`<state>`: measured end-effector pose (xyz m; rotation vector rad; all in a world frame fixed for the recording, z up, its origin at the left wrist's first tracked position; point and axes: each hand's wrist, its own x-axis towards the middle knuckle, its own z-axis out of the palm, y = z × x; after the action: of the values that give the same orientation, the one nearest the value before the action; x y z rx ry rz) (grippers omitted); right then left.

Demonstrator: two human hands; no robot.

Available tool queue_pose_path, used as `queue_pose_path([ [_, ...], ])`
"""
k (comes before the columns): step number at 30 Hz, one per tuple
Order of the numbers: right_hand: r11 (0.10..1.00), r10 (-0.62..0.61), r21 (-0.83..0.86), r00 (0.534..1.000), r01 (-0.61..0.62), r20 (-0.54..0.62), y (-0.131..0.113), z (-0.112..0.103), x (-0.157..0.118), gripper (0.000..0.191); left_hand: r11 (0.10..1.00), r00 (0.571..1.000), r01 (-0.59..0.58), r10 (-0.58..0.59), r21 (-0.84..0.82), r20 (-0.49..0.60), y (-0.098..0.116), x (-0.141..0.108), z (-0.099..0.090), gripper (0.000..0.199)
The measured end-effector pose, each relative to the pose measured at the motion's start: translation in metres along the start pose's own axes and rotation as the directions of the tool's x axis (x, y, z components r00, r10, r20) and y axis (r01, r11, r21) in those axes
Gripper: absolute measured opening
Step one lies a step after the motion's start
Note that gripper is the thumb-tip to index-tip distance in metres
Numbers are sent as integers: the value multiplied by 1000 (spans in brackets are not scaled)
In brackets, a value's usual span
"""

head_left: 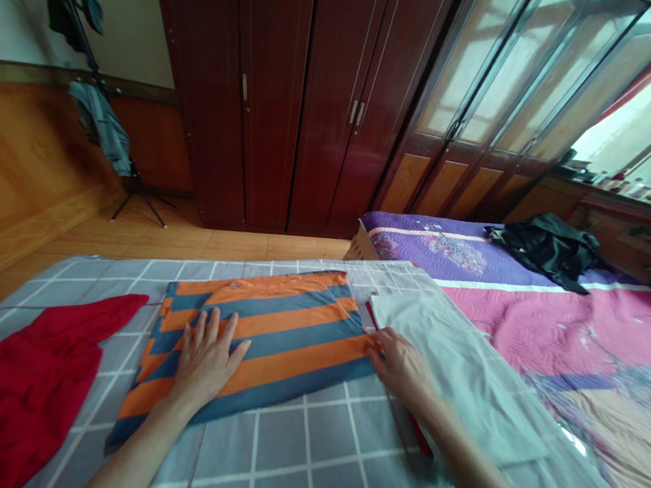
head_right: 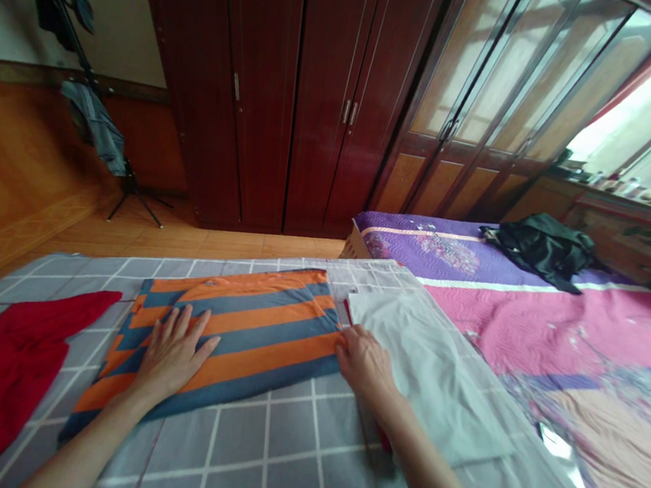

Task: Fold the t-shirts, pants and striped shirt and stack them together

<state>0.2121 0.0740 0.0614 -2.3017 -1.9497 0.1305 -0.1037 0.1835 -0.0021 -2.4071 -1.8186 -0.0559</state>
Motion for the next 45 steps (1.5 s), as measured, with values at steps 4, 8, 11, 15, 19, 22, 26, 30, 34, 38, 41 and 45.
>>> queue_pose_path([
  [4, 993, -92, -69, 995, 91, -23, -10, 11, 1, 24, 1000, 1000, 7, -6, -10, 21, -1, 1, 2, 64],
  [8, 987, -111, -129, 982, 91, -150, -21, 20, -2, 39, 999, 1000, -4, 3, -36, -15, -1, 0, 3, 63],
  [11, 953, -302, -75, 938, 293, -170, -63, 32, -13, 46, 998, 1000, 0, -2, -56, -28, -1, 0, 4, 63],
  [15, 878, -456, 82, 876, 472, -154, -136, 55, -16, 53, 998, 999, -14, 11, -69, -41, -3, 1, 7, 63],
  [19, 864, -472, 135, 873, 485, -121, -150, 74, 5, 58, 998, 999, -22, 19, -62, -49, -4, 1, 6, 62],
  [22, 917, -389, 57, 917, 395, -91, -106, 75, 21, 60, 998, 999, -15, 11, -69, -48, -4, 0, 5, 63],
  [26, 992, -76, -108, 984, 59, -162, -34, 62, 28, 53, 997, 998, -16, 11, -80, -56, -3, 0, 6, 62],
  [30, 987, -33, -163, 963, -11, -266, -30, 57, 24, 52, 997, 998, -9, 5, -79, -56, -4, 1, 8, 63],
  [34, 973, -229, -55, 949, 222, -219, -73, 66, 23, 49, 995, 999, -7, 3, -103, -35, -4, 1, 8, 63],
  [38, 929, -295, 168, 934, 330, -202, -83, 71, 29, 44, 994, 1000, -6, 3, -106, -28, -5, 1, 7, 63],
  [41, 871, -238, 358, 927, 336, -290, -62, 71, 37, 38, 995, 999, -2, -1, -102, -35, -5, 0, 5, 63],
  [45, 826, -95, 488, 923, 282, -373, -38, 75, 50, 37, 986, 992, -101, 90, -136, -83, 18, -5, -10, 66],
])
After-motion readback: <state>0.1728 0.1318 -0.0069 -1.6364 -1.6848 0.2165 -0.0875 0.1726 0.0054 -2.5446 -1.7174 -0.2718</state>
